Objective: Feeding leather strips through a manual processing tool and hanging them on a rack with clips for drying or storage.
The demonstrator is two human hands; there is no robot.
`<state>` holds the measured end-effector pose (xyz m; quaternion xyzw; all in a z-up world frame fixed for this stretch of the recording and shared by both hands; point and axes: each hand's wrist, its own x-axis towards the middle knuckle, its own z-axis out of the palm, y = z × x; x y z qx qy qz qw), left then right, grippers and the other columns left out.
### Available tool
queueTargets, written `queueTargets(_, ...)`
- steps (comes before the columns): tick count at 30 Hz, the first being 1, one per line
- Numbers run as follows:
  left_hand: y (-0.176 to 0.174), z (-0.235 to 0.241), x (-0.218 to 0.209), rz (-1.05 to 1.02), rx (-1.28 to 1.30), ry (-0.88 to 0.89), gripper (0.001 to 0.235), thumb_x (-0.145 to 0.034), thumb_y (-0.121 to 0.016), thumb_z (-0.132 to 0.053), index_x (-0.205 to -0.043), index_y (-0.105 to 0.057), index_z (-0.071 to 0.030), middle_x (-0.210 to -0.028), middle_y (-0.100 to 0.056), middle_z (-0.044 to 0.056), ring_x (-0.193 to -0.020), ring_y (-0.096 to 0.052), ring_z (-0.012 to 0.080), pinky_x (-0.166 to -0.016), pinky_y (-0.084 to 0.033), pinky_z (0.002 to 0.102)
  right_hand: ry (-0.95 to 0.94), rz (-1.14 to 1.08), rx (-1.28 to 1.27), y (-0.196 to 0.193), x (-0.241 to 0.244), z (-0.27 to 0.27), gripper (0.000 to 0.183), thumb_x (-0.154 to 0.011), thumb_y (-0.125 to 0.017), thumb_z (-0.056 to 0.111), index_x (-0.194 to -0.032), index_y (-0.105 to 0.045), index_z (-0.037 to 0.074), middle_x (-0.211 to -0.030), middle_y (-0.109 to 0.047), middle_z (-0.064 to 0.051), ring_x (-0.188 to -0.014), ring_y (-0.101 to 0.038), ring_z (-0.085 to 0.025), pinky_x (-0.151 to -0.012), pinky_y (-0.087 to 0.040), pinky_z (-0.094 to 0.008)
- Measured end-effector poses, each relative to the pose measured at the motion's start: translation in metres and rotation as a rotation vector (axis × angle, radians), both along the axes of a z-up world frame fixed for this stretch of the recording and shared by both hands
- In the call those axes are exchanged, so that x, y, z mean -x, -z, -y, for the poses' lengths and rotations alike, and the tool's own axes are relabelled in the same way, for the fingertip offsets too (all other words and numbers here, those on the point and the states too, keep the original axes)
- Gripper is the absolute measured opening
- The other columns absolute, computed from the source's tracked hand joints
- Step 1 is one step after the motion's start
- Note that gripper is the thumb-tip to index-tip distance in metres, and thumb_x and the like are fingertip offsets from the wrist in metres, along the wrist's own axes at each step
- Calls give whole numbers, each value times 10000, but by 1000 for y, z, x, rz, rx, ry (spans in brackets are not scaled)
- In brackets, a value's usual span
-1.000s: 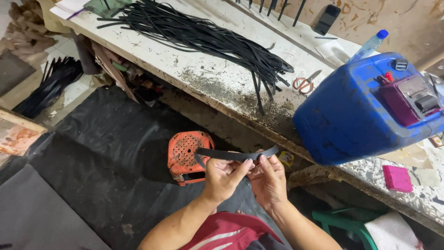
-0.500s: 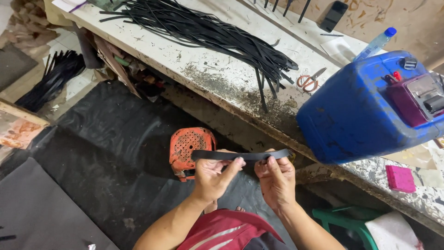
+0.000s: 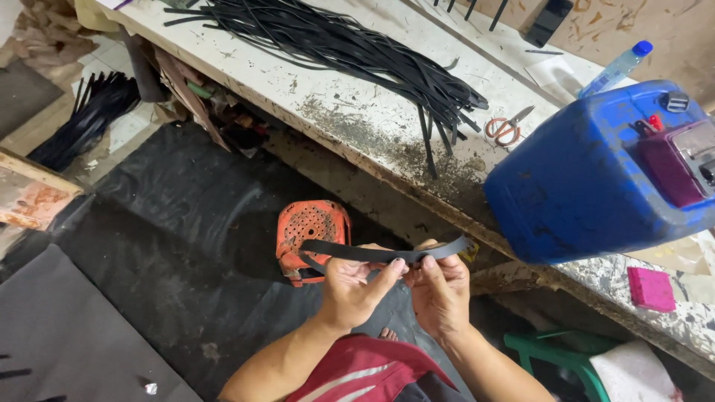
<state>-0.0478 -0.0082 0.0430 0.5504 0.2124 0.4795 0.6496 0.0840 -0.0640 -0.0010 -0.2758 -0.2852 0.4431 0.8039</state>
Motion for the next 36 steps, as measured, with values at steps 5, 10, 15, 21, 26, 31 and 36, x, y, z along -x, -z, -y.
queueTargets(5, -2, -4, 16, 1, -31, -53, 54, -898, -741, -3, -900, -764, 46, -858, -791, 157, -780, -776, 201, -707, -662, 283, 27, -61, 26, 10, -13, 0, 131, -1001, -662, 80, -1044, -693, -39, -747, -633, -100, -626, -537, -152, -620, -436, -324)
queueTargets(10, 0, -1, 13, -54, 61, -48, 58, -883, -760, -20, -853, -772, 29, -864, -799, 137, -812, -786, 192, -757, -663, 272, -28, -17, 2, 3, 0, -3, 146, -999, -679, 99, -975, -678, -44, -855, -607, -118, -716, -577, -182, -604, -485, -286)
queueTargets(15, 11, -3, 28, 31, 134, -147, 65, -864, -758, 20, -887, -772, 79, -858, -802, 199, -766, -800, 228, -735, -697, 313, -4, -72, -18, 10, -6, -4, 131, -1012, -648, 56, -1081, -727, -22, -803, -693, -103, -633, -569, -168, -637, -440, -334)
queueTargets(21, -1, 6, 23, -15, 68, -171, 95, -884, -748, -17, -868, -770, 74, -842, -802, 183, -768, -798, 218, -711, -684, 311, -47, -90, -42, 11, 2, -8, 77, -982, -664, 46, -952, -705, -12, -900, -660, -144, -644, -548, -182, -611, -423, -351)
queueTargets(26, 17, 10, 24, 7, 7, -245, 65, -866, -758, 33, -804, -742, 33, -819, -793, 178, -723, -781, 191, -660, -680, 312, -57, -19, -38, -4, 5, -7, 131, -1001, -643, 66, -910, -696, -12, -836, -613, -109, -657, -534, -179, -601, -436, -313)
queueTargets(31, -1, 16, 20, -51, -10, -207, 98, -889, -747, -32, -920, -773, 57, -856, -801, 164, -775, -789, 205, -752, -672, 299, -78, -3, -39, 8, -5, -4, 101, -986, -664, 59, -932, -691, -22, -921, -621, -141, -672, -519, -204, -586, -441, -331)
queueTargets(36, 9, 25, 13, 27, 56, -268, 53, -870, -766, -12, -874, -785, 38, -845, -804, 174, -735, -798, 203, -702, -689, 310, -63, -21, -25, 10, -10, 1, 77, -987, -681, 52, -1001, -731, -4, -931, -657, -83, -658, -499, -152, -599, -412, -337)
